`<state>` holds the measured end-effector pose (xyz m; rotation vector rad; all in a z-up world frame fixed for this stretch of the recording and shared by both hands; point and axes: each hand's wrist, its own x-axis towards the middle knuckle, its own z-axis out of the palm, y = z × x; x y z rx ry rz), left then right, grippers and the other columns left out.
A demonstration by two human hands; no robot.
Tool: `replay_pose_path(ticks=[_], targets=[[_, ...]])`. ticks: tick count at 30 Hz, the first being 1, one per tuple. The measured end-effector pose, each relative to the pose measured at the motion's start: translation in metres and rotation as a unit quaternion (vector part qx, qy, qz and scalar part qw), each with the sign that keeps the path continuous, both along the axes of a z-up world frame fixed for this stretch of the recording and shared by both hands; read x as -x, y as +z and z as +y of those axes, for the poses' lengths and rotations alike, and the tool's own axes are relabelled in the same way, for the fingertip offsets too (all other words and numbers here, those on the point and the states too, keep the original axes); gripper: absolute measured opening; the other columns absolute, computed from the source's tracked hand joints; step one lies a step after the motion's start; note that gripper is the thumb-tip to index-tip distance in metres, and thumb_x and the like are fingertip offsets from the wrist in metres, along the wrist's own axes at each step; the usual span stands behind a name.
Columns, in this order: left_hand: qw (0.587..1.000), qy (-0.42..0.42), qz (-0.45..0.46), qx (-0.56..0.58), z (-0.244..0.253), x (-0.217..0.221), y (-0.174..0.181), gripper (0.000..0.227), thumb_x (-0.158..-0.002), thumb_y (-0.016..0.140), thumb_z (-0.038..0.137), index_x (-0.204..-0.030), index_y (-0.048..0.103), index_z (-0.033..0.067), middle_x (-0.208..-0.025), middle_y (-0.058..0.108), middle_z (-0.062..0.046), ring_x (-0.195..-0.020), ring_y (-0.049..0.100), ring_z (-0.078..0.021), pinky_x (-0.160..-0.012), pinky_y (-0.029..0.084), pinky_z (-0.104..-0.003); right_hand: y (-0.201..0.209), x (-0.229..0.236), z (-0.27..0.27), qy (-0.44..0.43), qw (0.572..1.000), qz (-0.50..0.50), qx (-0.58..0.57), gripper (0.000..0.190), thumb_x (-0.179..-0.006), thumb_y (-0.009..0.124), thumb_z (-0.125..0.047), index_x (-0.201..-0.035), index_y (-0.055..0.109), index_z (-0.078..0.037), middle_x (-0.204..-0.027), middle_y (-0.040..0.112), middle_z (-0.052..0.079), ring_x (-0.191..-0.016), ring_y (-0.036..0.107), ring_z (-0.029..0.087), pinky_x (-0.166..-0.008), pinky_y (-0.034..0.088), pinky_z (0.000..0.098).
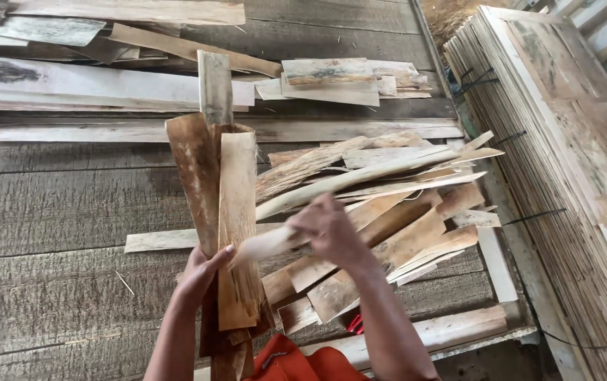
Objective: The person sorts through a pile of wooden planks on a wooden floor, picking up and inspecting several pieces. They then use a red utility knife to scrape and trim the edges of a selected plank, creating small wood shavings.
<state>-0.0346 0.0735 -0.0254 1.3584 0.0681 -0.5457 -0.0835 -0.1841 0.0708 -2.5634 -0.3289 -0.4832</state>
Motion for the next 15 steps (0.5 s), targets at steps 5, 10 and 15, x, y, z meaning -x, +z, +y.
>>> replay_pose_path(ticks=[5,10,15], targets=[[0.988,0.01,-0.046,0.146,0.001,-0.01,-0.084,0.035,-0.077,0.075,-0.004,-0.106,0.058,-0.0044,-0.094,0.071,-0.02,-0.08,0.069,-0.0272,-0.064,0.058,-0.043,-0.046,-0.008,0.066,0.164,0.962,0.075,-0.205,0.013,-0.093,0.067,0.0,-0.096,0.073,-0.012,-0.082,0.064,0.006,-0.084,0.059,0.022,-0.088,0.05,0.0361],[0.997,0.006,-0.06,0.056,-0.003,0.002,-0.058,0.037,-0.08,0.073,0.007,-0.111,0.059,-0.0073,-0.102,0.068,-0.025,-0.091,0.065,-0.033,-0.076,0.053,-0.048,-0.045,0.006,0.128,0.179,0.976,-0.002,-0.125,0.042,-0.097,0.064,0.004,-0.131,0.063,-0.02,-0.102,0.062,0.002,-0.096,0.055,0.02,-0.084,0.044,0.0331],[0.996,0.014,-0.076,-0.034,-0.001,0.015,-0.021,0.044,-0.084,0.071,0.018,-0.116,0.06,-0.0103,-0.109,0.066,-0.03,-0.102,0.061,-0.0388,-0.087,0.048,-0.053,-0.063,-0.018,0.159,0.101,0.989,-0.071,-0.088,0.046,-0.099,0.057,-0.001,-0.138,0.064,-0.023,-0.1,0.056,0.004,-0.087,0.051,0.021,-0.077,0.042,0.0367]])
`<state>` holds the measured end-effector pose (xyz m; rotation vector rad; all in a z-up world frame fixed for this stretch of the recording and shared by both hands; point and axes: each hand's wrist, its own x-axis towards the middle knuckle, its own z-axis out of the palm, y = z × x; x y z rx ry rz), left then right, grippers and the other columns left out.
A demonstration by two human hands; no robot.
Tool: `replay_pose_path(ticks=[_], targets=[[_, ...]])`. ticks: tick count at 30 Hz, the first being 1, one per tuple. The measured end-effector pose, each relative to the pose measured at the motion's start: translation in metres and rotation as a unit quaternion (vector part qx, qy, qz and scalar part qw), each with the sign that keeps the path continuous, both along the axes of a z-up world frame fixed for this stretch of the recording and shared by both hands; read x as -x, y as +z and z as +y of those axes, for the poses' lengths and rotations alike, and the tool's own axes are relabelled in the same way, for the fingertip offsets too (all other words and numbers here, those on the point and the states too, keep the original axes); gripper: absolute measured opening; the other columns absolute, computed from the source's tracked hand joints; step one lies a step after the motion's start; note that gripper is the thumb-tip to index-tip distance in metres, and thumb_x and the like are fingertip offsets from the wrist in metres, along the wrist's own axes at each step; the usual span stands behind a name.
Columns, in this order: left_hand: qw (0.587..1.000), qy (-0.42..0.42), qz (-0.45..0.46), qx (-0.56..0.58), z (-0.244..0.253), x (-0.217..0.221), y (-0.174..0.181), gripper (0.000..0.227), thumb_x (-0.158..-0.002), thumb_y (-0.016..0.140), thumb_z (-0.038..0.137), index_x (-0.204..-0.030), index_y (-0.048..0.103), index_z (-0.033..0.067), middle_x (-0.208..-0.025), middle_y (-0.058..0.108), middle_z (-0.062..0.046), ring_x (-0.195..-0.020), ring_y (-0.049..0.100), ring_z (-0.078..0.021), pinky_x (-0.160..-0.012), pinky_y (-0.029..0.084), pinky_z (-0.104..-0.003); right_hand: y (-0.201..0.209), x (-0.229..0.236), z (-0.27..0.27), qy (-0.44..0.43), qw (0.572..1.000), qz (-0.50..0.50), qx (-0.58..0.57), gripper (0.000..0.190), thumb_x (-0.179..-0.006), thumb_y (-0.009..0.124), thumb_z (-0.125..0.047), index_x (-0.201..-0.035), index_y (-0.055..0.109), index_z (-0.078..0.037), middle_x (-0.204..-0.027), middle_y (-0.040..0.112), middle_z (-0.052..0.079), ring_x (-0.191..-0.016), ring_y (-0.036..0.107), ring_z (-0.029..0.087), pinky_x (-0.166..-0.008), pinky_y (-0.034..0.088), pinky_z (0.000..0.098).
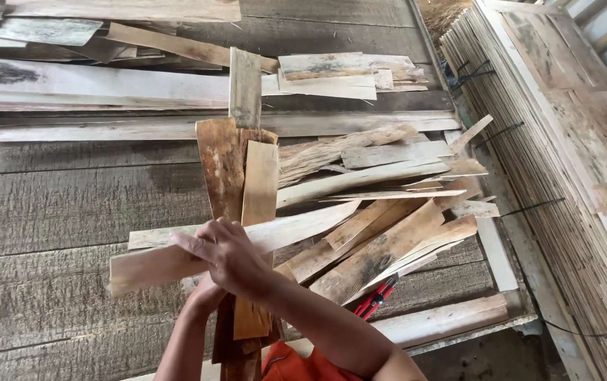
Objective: The person sorts through a pile of wooden planks on a wooden floor, picking up and inspecting several pieces. They then use a red utility knife to scrape and trim the edges of a selected plank, creating small wood shavings.
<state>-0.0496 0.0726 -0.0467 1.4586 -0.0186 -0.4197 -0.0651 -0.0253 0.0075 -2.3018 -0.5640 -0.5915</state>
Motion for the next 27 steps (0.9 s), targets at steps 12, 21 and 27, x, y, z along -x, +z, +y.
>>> replay_pose_path(ticks=[12,21,27], targets=[[0.981,-0.002,-0.025,-0.19,-0.011,0.025,0.055,0.069,-0.092,0.066,0.042,-0.127,0.062,-0.0169,-0.126,0.06,-0.042,-0.126,0.053,-0.0514,-0.112,0.038,-0.063,-0.046,0.04,-0.073,-0.096,0.989,-0.113,0.01,0.034,-0.097,0.061,-0.01,-0.129,0.071,-0.014,-0.133,0.062,0.012,-0.13,0.054,0.035,-0.113,0.04,0.051],[0.976,0.015,0.013,-0.218,0.03,0.021,0.073,0.059,-0.096,0.068,0.046,-0.132,0.066,-0.001,-0.127,0.065,-0.028,-0.128,0.056,-0.0373,-0.109,0.04,-0.057,-0.061,0.107,-0.14,-0.331,0.914,0.091,-0.217,0.035,-0.087,0.07,0.004,-0.116,0.077,-0.016,-0.107,0.067,0.006,-0.103,0.07,0.026,-0.088,0.058,0.0389],[0.937,0.128,-0.06,-0.321,0.063,0.02,0.088,0.061,-0.097,0.076,0.051,-0.146,0.06,0.0193,-0.127,0.064,-0.015,-0.125,0.056,-0.0287,-0.103,0.042,-0.054,-0.096,0.135,-0.174,-0.381,0.888,0.101,-0.238,0.022,-0.092,0.06,0.0,-0.104,0.075,-0.012,-0.099,0.06,0.007,-0.096,0.061,0.022,-0.086,0.054,0.0364]])
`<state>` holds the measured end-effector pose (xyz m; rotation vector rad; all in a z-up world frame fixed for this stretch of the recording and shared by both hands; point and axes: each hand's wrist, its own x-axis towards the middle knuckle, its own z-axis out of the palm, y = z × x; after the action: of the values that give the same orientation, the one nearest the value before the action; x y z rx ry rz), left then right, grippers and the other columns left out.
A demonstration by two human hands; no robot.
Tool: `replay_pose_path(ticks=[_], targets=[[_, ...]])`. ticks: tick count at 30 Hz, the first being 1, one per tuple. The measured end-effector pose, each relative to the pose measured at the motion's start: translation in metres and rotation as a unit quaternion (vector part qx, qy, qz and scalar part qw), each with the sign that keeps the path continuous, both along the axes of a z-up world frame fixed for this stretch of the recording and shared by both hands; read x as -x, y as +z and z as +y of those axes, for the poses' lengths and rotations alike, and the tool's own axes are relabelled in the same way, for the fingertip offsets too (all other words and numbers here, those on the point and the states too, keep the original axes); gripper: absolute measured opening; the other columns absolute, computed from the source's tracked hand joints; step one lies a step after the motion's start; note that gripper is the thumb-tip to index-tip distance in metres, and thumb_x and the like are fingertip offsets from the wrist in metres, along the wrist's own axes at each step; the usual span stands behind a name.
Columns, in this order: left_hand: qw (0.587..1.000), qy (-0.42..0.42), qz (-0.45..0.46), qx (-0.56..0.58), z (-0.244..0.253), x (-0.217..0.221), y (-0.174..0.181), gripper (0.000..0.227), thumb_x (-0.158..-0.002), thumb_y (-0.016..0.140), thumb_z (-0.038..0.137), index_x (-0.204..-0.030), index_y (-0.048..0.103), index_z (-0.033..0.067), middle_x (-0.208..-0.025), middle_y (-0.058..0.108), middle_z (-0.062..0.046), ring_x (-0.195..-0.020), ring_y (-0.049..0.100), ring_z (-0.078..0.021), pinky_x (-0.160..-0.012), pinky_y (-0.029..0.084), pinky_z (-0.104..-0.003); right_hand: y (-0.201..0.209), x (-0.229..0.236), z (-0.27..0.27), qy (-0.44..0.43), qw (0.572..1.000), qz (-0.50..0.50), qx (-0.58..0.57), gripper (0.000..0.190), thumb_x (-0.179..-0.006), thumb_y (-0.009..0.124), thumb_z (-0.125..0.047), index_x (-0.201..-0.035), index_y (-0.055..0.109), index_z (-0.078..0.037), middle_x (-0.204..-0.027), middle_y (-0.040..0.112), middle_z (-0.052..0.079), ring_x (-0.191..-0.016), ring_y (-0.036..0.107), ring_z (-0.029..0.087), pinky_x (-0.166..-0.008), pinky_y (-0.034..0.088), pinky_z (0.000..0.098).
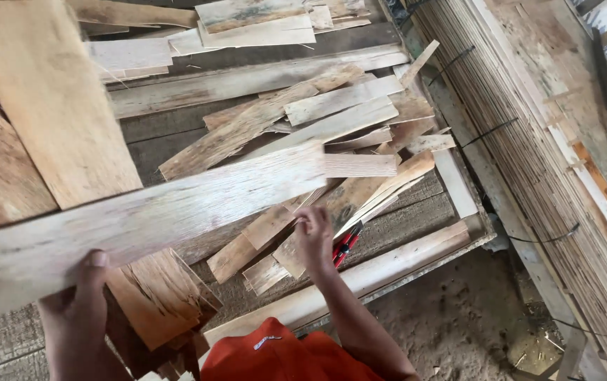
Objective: The person sorts through a pile of wooden planks on a wooden floor, picking up and inspecting several pieces. They then use a red utility knife to scrape and trim the edges of a selected plank, creating small wood shavings.
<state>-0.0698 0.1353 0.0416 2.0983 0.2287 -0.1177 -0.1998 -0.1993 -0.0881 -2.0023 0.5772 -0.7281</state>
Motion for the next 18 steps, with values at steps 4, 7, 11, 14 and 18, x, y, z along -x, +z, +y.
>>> replay_pose_path(ticks=[4,7,11,14,18], targets=[[0.98,0.092,0.164,0.06,-0.048,0.011,0.036,0.079,-0.087,0.068,0.045,-0.149,0.043,0.0036,-0.149,0.051,-0.015,-0.135,0.049,-0.0297,-0.112,0.036,-0.041,0.012,0.02,-0.024,-0.173,0.972,0.149,0.053,0.026,-0.084,0.06,0.012,-0.085,0.05,-0.012,-0.085,0.05,0.003,-0.07,0.046,0.015,-0.087,0.044,0.034],[0.979,0.01,0.182,0.091,-0.07,0.01,-0.041,0.058,-0.086,0.068,0.042,-0.134,0.055,0.0109,-0.14,0.058,-0.009,-0.131,0.053,-0.0243,-0.113,0.036,-0.037,0.006,0.048,-0.039,-0.284,0.916,0.271,-0.081,0.03,-0.08,0.055,0.005,-0.103,0.051,-0.014,-0.11,0.052,0.01,-0.095,0.048,0.022,-0.074,0.049,0.0373],[0.944,-0.161,0.229,0.176,-0.118,0.039,0.005,0.075,-0.094,0.068,0.05,-0.144,0.054,-0.0046,-0.144,0.05,-0.037,-0.138,0.044,-0.0494,-0.117,0.027,-0.064,-0.109,0.098,-0.069,-0.298,0.873,0.367,-0.119,0.053,-0.078,0.064,-0.032,-0.125,0.052,-0.011,-0.16,0.023,0.016,-0.118,0.062,0.046,-0.106,0.047,0.0604],[0.913,-0.257,0.23,0.216,-0.139,0.043,-0.027,0.08,-0.096,0.063,0.045,-0.153,0.039,-0.0057,-0.157,0.039,-0.03,-0.146,0.033,-0.047,-0.12,0.021,-0.064,-0.114,0.126,-0.086,-0.331,0.872,0.32,-0.167,0.048,-0.077,0.064,-0.03,-0.12,0.053,-0.011,-0.149,0.027,0.016,-0.11,0.062,0.046,-0.098,0.047,0.0617],[0.894,-0.298,0.261,0.208,-0.154,0.047,-0.045,0.075,-0.098,0.058,0.05,-0.151,0.046,-0.0025,-0.154,0.042,-0.032,-0.147,0.033,-0.0453,-0.121,0.018,-0.063,-0.113,0.153,-0.103,-0.366,0.862,0.23,-0.265,0.039,-0.074,0.062,-0.027,-0.109,0.054,-0.011,-0.127,0.035,0.016,-0.095,0.061,0.045,-0.084,0.046,0.0645]])
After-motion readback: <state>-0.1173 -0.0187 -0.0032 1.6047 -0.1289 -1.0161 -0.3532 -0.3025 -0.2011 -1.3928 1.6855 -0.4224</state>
